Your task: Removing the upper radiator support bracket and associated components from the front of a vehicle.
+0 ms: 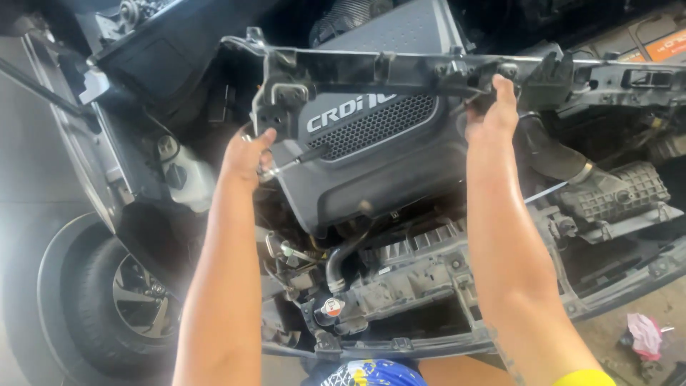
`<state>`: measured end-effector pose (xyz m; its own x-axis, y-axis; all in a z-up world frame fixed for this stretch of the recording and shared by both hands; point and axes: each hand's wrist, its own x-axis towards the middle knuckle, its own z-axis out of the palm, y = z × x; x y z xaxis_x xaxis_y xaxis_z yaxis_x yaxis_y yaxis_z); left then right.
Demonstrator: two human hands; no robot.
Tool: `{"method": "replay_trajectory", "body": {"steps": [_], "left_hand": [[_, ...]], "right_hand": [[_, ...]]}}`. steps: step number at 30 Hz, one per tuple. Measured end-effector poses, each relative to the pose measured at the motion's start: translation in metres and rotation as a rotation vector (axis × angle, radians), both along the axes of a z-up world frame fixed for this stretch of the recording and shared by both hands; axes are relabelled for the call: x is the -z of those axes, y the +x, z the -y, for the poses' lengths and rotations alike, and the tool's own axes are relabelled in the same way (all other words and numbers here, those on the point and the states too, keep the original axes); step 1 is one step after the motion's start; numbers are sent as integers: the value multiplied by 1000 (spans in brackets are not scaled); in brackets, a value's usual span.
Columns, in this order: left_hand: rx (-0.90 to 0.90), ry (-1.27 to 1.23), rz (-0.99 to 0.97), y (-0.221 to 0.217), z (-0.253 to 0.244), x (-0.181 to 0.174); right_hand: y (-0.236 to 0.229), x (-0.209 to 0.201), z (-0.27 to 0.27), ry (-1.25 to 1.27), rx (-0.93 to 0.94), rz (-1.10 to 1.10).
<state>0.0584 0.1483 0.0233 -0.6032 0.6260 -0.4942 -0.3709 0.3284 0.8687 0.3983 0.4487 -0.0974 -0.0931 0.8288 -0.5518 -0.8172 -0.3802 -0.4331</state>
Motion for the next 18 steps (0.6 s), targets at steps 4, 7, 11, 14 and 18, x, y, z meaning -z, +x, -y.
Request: {"method": "replay_trajectory", "body": {"steps": [4,7,11,14,18], "left_hand": [[17,-19,-11,-24,-34,4],[40,-52,-8,-39,-39,16],[53,-105,-26,-46,-40,39],[39,-152,-22,-34,-46,32],[19,-175,-29,-21,-44,36]], "right_hand": [[-14,1,-24,-54,19,140],[-22,4,-25,-65,-15,183],[-18,21,-24,-60,-52,267],[-7,17,-10,-10,-76,195],[15,5,0,-24,-225,252]]}}
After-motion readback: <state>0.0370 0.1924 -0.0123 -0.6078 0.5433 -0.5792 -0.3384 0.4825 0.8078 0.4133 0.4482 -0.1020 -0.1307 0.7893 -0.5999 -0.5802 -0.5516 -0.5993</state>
